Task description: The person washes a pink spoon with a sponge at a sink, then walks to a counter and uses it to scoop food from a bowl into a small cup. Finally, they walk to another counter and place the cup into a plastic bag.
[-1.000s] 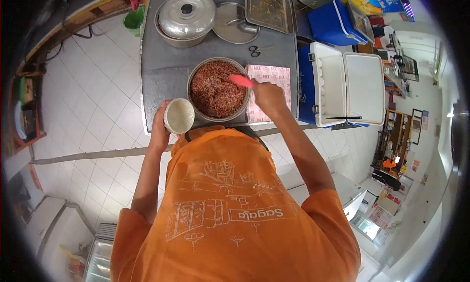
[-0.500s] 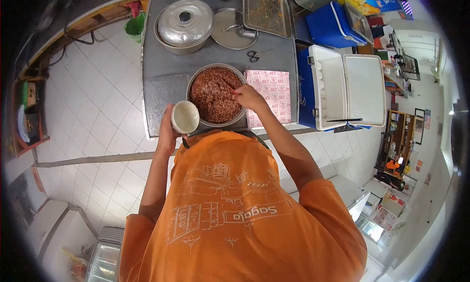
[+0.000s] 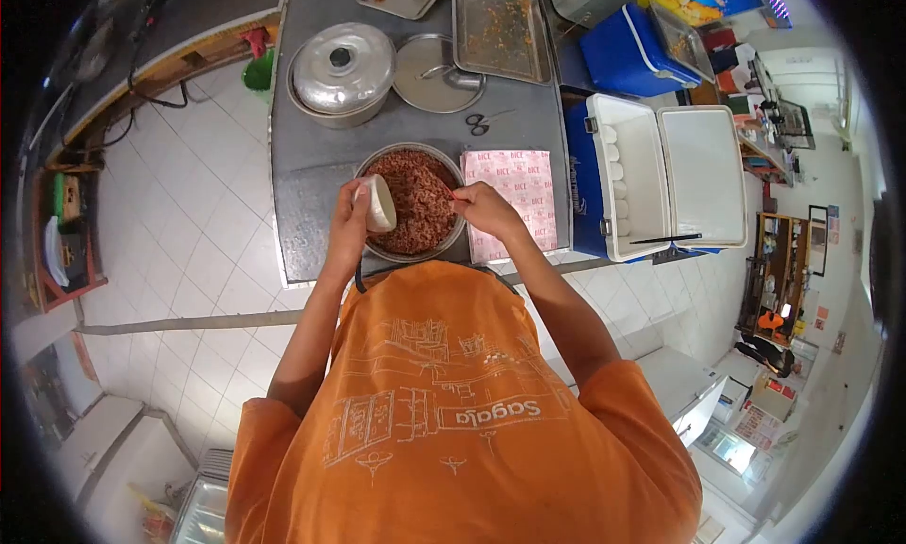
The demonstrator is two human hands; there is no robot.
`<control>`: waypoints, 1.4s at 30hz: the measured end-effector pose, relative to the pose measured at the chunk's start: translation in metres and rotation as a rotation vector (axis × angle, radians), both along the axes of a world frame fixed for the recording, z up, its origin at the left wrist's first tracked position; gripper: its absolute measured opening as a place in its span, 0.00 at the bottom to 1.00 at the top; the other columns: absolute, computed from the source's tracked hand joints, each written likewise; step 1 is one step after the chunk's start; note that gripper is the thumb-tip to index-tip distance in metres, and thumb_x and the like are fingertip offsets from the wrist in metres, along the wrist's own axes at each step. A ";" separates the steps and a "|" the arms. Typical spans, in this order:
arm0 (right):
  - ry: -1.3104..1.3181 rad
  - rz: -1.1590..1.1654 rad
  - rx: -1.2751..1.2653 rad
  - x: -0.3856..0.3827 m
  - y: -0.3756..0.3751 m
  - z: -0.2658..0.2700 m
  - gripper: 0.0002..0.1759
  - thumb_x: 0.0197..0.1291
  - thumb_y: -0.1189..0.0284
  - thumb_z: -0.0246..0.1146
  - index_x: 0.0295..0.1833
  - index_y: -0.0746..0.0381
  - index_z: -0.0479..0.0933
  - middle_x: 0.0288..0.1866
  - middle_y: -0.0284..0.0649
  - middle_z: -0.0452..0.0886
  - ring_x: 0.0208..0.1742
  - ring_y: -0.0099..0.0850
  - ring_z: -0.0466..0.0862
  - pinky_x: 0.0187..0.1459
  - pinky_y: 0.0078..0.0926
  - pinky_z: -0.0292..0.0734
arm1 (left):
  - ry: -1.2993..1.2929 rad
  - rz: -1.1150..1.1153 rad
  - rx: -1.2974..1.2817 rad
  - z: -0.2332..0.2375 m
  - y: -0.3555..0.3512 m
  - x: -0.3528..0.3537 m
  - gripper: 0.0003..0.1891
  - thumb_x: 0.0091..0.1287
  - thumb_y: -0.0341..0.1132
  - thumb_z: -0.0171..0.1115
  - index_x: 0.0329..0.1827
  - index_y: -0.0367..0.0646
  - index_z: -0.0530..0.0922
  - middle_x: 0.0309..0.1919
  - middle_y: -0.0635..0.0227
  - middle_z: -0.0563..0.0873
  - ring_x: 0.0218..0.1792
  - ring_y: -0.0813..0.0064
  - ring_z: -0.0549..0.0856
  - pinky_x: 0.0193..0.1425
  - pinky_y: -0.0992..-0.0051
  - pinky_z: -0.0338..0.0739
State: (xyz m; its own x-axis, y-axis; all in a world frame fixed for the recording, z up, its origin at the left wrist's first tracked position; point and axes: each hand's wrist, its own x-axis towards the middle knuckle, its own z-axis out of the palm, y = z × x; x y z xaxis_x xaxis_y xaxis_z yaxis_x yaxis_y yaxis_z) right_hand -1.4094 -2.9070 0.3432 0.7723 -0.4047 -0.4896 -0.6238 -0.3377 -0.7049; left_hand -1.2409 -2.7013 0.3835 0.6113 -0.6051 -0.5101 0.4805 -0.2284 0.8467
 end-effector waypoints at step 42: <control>-0.184 0.176 -0.270 0.043 0.062 0.087 0.09 0.67 0.67 0.58 0.44 0.59 0.81 0.35 0.55 0.82 0.40 0.55 0.82 0.40 0.50 0.76 | 0.419 0.074 -0.262 -0.023 -0.016 0.010 0.22 0.77 0.48 0.40 0.59 0.44 0.76 0.50 0.65 0.85 0.49 0.69 0.85 0.49 0.67 0.82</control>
